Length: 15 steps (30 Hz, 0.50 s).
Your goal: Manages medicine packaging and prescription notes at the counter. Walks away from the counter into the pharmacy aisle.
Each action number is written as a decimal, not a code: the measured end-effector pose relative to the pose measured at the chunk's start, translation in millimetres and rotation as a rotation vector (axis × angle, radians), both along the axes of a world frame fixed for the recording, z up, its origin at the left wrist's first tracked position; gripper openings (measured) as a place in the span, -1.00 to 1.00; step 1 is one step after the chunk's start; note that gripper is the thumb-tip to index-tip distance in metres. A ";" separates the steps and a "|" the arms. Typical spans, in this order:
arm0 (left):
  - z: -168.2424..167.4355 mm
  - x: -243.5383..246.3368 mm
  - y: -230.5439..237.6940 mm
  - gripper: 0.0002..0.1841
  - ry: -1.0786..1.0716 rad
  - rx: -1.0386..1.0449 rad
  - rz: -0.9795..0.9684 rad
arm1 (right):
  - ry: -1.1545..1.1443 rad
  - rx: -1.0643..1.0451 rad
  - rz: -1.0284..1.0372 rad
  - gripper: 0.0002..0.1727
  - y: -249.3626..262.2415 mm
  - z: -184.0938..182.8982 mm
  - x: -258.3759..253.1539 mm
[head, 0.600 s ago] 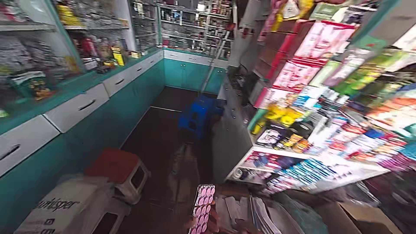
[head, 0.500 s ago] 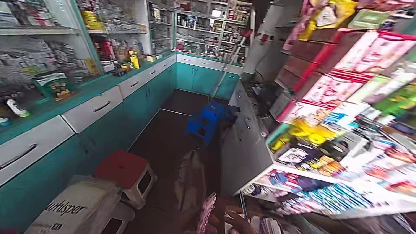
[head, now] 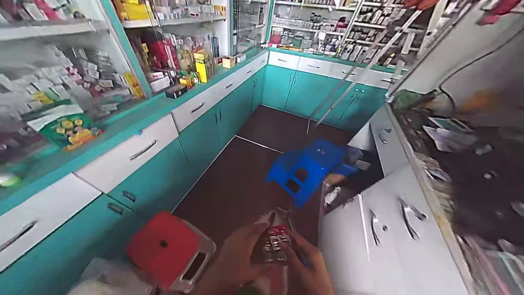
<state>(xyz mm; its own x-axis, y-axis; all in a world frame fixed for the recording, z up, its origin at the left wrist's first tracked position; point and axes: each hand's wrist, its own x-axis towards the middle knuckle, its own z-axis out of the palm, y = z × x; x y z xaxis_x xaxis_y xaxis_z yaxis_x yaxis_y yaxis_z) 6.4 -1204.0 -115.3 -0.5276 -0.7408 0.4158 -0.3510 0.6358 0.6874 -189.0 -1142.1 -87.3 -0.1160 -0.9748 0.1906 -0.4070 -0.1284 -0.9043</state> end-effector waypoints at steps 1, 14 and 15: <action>7.2 -8.9 -32.9 -0.11 -0.007 0.007 0.019 | -0.020 0.010 0.014 -0.61 -34.4 5.5 -7.7; -14.5 -89.5 -410.9 -0.21 0.107 -0.165 0.307 | -0.040 -0.084 0.185 -0.69 -451.7 -2.7 -68.0; -12.9 -97.0 -447.5 -0.20 0.110 -0.161 0.286 | -0.014 -0.089 0.168 -0.68 -485.1 0.8 -76.5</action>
<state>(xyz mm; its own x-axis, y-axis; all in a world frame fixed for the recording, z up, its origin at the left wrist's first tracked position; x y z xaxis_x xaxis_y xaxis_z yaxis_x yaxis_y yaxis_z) -90.7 -1651.5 -128.3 -0.2534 -0.7725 0.5823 -0.4598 0.6258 0.6301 -265.5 -1627.2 -86.5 0.0439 -0.9601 0.2763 -0.3608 -0.2731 -0.8917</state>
